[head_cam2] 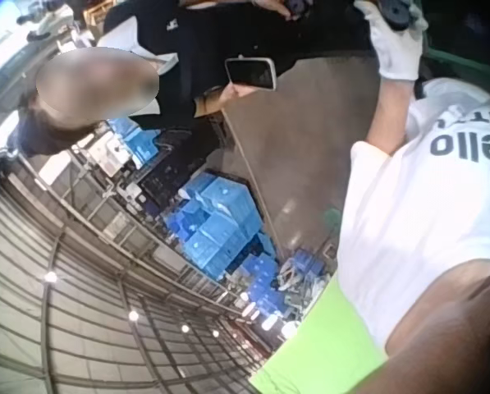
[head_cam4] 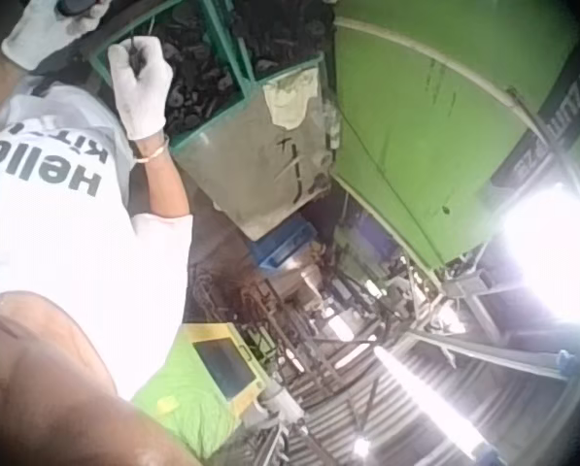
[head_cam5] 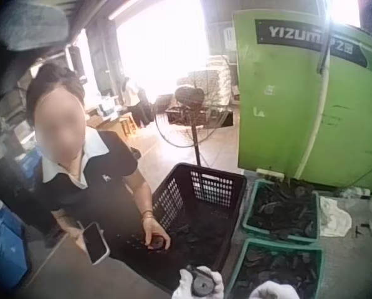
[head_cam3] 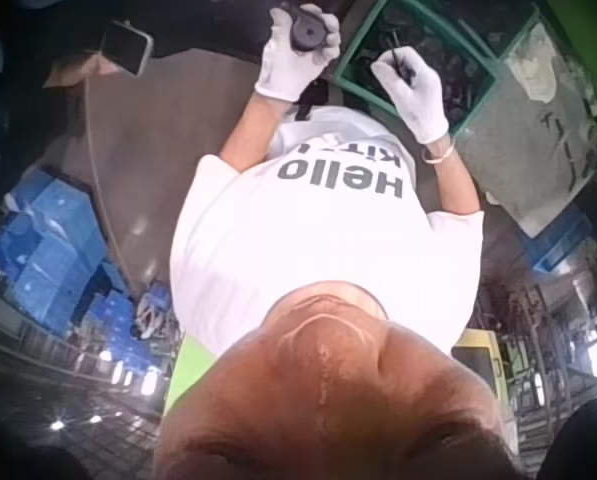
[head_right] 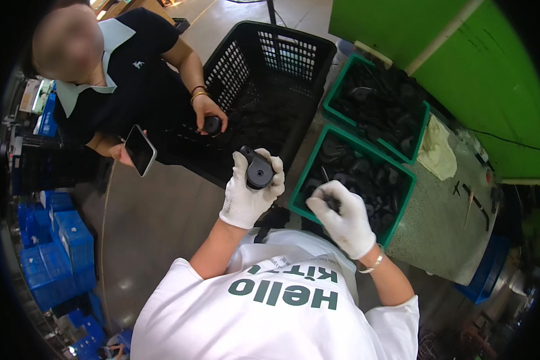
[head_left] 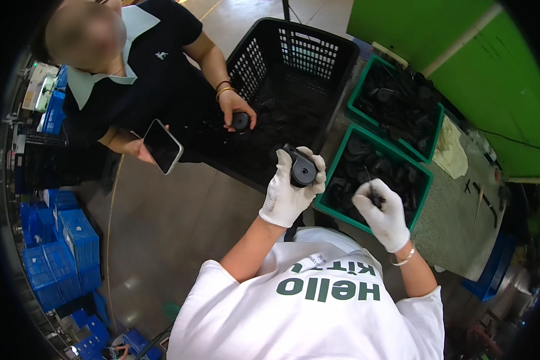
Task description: Inspecting small black rubber or plastic components for defects in a manufacturing facility.
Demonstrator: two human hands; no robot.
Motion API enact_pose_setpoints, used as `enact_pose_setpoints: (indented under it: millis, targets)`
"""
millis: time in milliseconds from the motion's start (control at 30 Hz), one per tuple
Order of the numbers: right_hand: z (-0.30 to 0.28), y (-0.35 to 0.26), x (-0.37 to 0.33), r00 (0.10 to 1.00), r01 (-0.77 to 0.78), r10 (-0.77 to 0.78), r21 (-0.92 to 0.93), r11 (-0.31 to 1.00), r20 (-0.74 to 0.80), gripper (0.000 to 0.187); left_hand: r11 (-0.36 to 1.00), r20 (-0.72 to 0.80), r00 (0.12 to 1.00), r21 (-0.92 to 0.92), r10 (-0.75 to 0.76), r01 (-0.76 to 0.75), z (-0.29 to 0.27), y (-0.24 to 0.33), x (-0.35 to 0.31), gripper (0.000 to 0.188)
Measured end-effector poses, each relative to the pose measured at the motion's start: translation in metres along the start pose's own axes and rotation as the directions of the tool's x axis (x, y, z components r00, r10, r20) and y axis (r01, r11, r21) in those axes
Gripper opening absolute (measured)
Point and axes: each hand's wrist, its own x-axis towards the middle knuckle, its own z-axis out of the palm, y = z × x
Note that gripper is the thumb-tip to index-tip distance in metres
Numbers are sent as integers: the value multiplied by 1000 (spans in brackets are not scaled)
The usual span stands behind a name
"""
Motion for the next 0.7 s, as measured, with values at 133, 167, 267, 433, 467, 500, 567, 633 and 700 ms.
enact_pose_setpoints:
  millis: [133, 167, 267, 433, 467, 500, 567, 633, 700]
  targets:
    - [24, -11, 13, 930, 350, -367, -251, 902, -25, 21, 998, -105, 994, 56, 1, 5, 12, -11, -2, 46]
    - [29, -5, 17, 906, 403, -424, -300, 865, -7, 25, 991, -83, 996, 130, 33, -22, 10, -16, -1, 45]
    - [30, 3, 21, 888, 430, -456, -460, 777, 60, 32, 614, 43, 968, 766, 246, -190, 1, -29, -3, 48]
    - [22, 12, 21, 973, 178, -187, -81, 981, -136, 19, 837, -43, 992, 541, 121, -79, 16, -24, -14, 49]
    - [19, 9, 21, 996, -16, 21, 56, 998, -91, 15, 749, 11, 971, 635, 239, -191, 17, -23, -16, 46]
    - [17, 8, 21, 993, -104, 113, 197, 975, -36, 12, 694, 65, 952, 671, 298, -263, 23, -21, -19, 43]
    - [15, -1, 18, 983, -182, 184, 314, 932, 24, 14, 628, 144, 954, 726, 262, -282, 26, -14, -26, 37]
    - [13, -6, 16, 965, -259, 244, 421, 869, 90, 16, 605, 168, 969, 758, 181, -245, 31, -10, -29, 29]
    - [12, -9, 15, 968, -252, 213, 539, 804, 134, 19, 649, 156, 980, 734, 125, -199, 31, -8, -27, 29]
